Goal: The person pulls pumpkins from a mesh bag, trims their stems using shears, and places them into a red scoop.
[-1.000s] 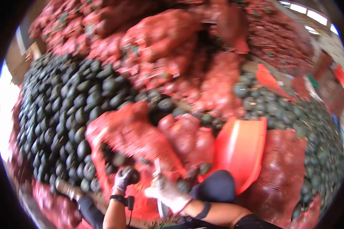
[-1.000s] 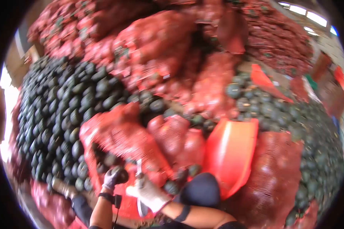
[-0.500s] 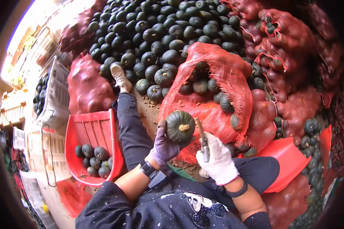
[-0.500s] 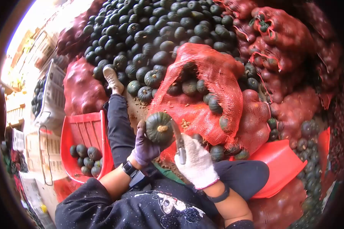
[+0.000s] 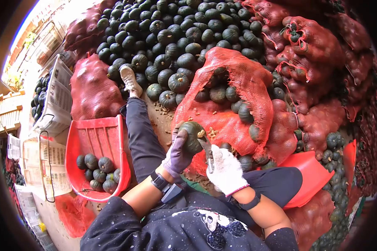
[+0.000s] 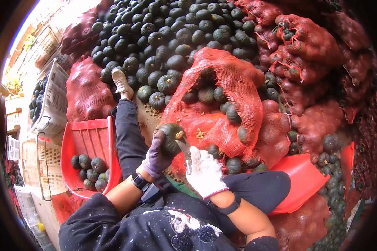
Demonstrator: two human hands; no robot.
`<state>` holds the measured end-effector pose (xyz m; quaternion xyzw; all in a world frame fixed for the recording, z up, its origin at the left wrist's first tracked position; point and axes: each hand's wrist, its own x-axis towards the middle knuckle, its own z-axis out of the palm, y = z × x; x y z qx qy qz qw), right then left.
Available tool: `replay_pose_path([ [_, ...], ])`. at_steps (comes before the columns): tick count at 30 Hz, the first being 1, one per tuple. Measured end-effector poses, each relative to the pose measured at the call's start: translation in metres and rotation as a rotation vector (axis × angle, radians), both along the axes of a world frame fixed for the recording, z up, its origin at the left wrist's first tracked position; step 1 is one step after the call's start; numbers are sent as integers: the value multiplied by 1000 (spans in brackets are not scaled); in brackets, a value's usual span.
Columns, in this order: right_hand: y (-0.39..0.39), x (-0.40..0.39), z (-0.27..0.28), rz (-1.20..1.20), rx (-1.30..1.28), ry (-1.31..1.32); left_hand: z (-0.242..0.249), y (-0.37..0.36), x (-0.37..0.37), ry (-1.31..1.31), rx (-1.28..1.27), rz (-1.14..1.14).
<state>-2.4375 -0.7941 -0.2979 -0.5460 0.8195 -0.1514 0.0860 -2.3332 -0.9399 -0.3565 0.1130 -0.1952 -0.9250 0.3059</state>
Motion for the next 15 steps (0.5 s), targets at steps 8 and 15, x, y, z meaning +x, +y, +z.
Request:
replay_pose_path([
  [8, -6, -5, -10, 16, 32, -136, 1, 5, -1, -262, -146, 116],
  [15, -16, -25, 6, -288, -159, -2229, -4, 6, 3, -273, -25, 84],
])
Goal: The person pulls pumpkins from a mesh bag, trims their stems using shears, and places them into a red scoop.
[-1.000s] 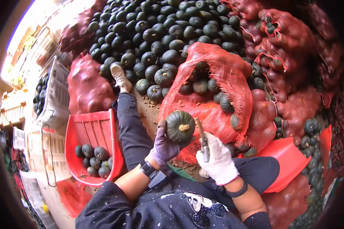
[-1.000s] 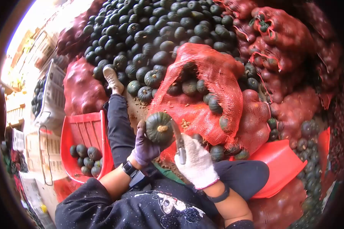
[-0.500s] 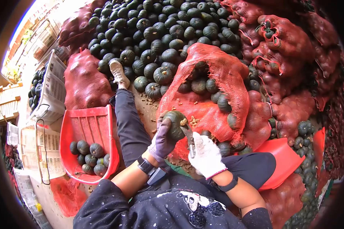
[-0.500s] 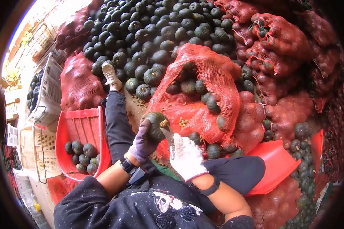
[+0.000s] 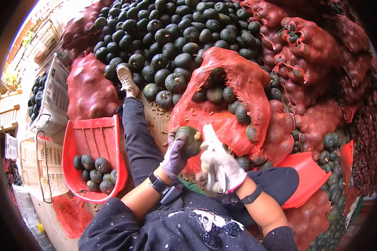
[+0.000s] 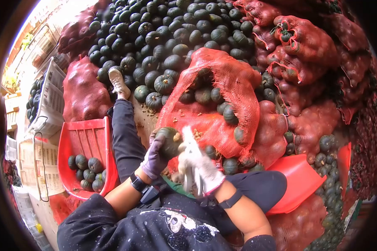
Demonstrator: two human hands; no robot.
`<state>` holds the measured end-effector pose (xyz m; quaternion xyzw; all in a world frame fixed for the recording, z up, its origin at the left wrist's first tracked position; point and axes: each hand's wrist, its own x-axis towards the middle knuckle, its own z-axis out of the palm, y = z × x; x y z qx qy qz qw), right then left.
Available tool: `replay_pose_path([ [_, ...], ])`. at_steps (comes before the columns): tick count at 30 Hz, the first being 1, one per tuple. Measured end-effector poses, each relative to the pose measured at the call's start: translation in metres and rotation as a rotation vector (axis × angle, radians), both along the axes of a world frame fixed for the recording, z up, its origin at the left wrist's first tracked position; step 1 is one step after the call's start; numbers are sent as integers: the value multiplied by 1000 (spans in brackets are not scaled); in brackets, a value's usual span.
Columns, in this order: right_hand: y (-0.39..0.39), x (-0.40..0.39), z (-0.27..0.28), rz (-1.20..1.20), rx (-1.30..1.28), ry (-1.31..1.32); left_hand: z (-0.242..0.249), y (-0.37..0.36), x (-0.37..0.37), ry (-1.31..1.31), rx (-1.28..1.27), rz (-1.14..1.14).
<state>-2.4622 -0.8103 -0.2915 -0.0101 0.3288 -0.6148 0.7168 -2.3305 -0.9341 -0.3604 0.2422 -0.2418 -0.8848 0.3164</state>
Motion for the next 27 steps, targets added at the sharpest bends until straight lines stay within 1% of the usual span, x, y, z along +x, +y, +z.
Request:
replay_pose_path([
  [1, -5, -1, 15, -178, -22, -142, 4, 0, 2, 89, 107, -59],
  [3, -4, -18, -6, -260, 2, 301, 10, -2, 5, 273, 316, -169],
  [4, -11, -15, -6, -336, 146, 637, 14, -1, 5, 273, 299, -183],
  [6, -10, -12, -7, -171, 215, 1335, 11, -4, -1, 240, 64, -292],
  [7, -12, -5, 8, -126, 168, 1479, 9, 1, 0, 223, -45, -350],
  [8, -13, 1, 22, -91, 122, 1625, 19, 10, 3, 134, 114, -355],
  [9, -15, -5, 7, -176, 146, 1470, 13, 14, 3, 192, 125, -364],
  [10, -17, -13, -21, -260, 169, 1312, 4, 16, 4, 248, 136, -373],
  [11, -23, -17, -27, -344, 187, 1152, 6, 16, 4, 304, 140, -381],
  [12, -21, -27, -26, -316, 369, 998, 11, 17, 8, 324, 169, -422],
  [13, -17, -42, -44, -141, 566, 1351, 14, 16, 11, 384, 326, -481],
  [15, -23, -27, -2, -15, 603, 1591, 19, 7, 17, 506, 628, -579],
  [16, -17, -26, -24, -165, 590, 1642, 18, 2, 20, 333, 443, -595],
  [17, -17, -26, -26, -204, 506, 1621, 26, 0, 22, 282, 412, -511],
  [19, -11, -23, -13, -276, 442, 1318, 41, 0, 29, 186, 361, -329],
  [20, -11, -23, -9, -335, 408, 1236, 30, -3, 38, 262, 448, -427],
  [21, -10, -23, -7, -390, 384, 1145, 19, -1, 47, 283, 410, -428],
  [22, -12, -21, 0, -425, 393, 1138, 22, 0, 53, 300, 373, -436],
  [23, -13, -26, -10, -520, 335, 1057, 24, 2, 59, 315, 338, -450],
  [24, -10, -29, -15, -528, 333, 1018, 22, 1, 61, 412, 382, -425],
  [25, -9, -32, -15, -537, 327, 985, 20, 0, 66, 358, 348, -375],
  [26, -9, -36, -16, -514, 342, 1004, 19, -2, 71, 306, 316, -326],
  [27, -7, -36, -16, -506, 328, 951, 18, -4, 76, 254, 285, -281],
])
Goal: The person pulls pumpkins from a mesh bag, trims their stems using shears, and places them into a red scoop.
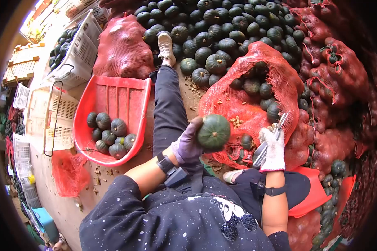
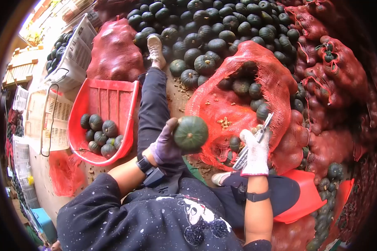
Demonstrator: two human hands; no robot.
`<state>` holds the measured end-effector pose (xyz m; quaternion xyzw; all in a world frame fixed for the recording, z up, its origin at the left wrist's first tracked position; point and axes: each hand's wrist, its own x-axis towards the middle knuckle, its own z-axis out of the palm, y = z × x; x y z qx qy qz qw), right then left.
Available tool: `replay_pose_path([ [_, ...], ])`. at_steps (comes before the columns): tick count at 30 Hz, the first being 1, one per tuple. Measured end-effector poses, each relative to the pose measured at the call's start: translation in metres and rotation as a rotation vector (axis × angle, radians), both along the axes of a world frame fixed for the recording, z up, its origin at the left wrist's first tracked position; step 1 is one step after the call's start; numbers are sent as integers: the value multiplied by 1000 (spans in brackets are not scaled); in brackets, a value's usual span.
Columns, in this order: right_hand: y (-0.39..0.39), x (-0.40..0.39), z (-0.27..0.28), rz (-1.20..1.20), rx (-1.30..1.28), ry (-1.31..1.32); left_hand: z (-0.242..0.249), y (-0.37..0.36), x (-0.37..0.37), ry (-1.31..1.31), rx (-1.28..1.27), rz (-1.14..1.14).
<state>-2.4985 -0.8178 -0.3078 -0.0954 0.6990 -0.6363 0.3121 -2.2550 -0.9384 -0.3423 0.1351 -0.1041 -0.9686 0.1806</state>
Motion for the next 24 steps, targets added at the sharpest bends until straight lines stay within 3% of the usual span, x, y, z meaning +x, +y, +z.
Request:
replay_pose_path([
  [3, 8, -1, 21, -16, -103, -147, 23, -22, 38, -266, -42, 206],
  [4, 15, -17, 7, 40, -152, -139, -5, -42, 67, -219, -25, 201],
  [6, 18, -25, 18, -10, -190, -116, -13, -77, 126, -286, -332, 345],
  [7, 19, -19, 42, -74, -106, -138, -5, -90, 158, -506, -327, 414],
  [8, 21, -22, 44, -109, -159, -143, -13, -98, 193, -494, -303, 496],
  [10, 26, -29, 45, -175, -264, -154, -23, -101, 246, -747, -324, 612],
  [11, 31, -31, 50, -160, -295, -161, -32, -102, 262, -1039, -228, 792],
  [13, 37, -30, 57, -211, -324, -191, -76, -132, 306, -1569, -1036, 769],
  [16, 44, -37, 60, -214, -369, -199, -75, -148, 270, -1479, -1030, 945],
  [20, 59, -50, 43, -239, -478, -245, 31, -155, 58, -978, -1285, 353],
  [22, 53, -43, 62, -312, -453, -294, 35, -168, -20, -758, -1254, 7],
  [24, 52, -44, 66, -334, -409, -287, 55, -157, -101, -640, -1402, -384],
])
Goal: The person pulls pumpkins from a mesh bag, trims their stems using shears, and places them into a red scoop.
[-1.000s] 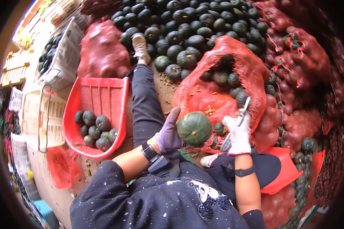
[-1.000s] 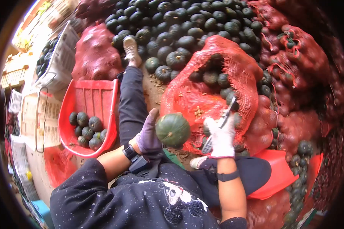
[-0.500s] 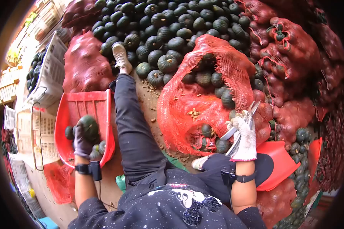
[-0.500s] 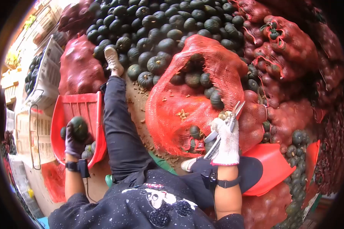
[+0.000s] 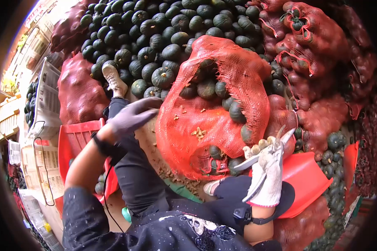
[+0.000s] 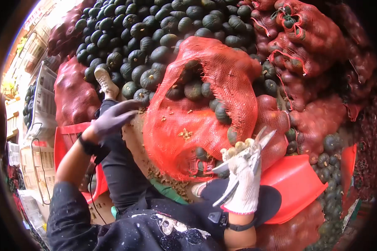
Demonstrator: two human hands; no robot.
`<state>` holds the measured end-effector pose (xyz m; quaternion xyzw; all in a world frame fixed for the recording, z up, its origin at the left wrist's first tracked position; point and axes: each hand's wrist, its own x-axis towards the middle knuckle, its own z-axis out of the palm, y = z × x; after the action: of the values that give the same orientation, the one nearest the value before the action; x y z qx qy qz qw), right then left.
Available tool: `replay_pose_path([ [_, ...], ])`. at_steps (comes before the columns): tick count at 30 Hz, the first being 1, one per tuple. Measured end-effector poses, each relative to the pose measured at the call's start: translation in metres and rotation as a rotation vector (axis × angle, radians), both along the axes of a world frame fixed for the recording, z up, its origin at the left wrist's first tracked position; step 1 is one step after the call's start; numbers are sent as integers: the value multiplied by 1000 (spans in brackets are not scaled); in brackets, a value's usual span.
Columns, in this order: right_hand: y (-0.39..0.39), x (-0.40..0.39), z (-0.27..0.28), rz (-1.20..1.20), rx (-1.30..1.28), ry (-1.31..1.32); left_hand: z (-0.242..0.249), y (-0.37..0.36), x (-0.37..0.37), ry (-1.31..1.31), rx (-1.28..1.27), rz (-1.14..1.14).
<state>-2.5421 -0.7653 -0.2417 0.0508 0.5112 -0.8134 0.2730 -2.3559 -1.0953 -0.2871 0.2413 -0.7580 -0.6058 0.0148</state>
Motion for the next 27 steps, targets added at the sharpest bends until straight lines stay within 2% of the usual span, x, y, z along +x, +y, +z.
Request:
replay_pose_path([
  [2, -3, -1, 4, -28, 39, -12, -38, -15, -65, -213, -85, -241],
  [4, 0, -9, -4, -14, 32, -54, -75, -19, -129, -225, -157, -372],
  [6, 8, -15, -19, -7, 36, -64, -132, -12, -192, -194, -103, -279],
  [8, 5, -19, -17, -36, 75, -112, -138, 5, -247, -277, -373, -159],
  [10, 4, -24, -21, -26, 82, -129, -178, 15, -296, -375, -421, 10],
  [11, 3, -25, -23, -30, 84, -129, -175, 28, -309, -476, -580, 52],
  [14, 1, -26, -21, 20, 148, -107, -206, 46, -322, -474, -684, 231],
  [16, 0, -26, -18, 53, 146, -146, -204, 58, -302, -355, -662, 287],
  [17, -2, -25, -18, 56, 144, -164, -195, 68, -277, -173, -625, 297],
  [18, -3, -24, -17, 60, 141, -181, -204, 67, -255, -75, -493, 208],
  [20, -5, -20, -13, 87, 145, -165, -209, 75, -208, -118, -243, 163],
  [22, -5, -14, -15, 105, 164, -148, -209, 84, -160, 187, 623, 248],
  [23, -5, -9, -17, 110, 144, -115, -184, 96, -139, 234, 832, 388],
  [24, -9, -3, -15, 101, 174, -111, -175, 98, -120, 382, 1136, 267],
  [26, -14, 4, -11, 257, 336, -23, -149, 107, -76, 491, 1758, 98],
  [27, -19, 12, -9, 283, 369, 45, -112, 115, -64, 538, 1686, 209],
])
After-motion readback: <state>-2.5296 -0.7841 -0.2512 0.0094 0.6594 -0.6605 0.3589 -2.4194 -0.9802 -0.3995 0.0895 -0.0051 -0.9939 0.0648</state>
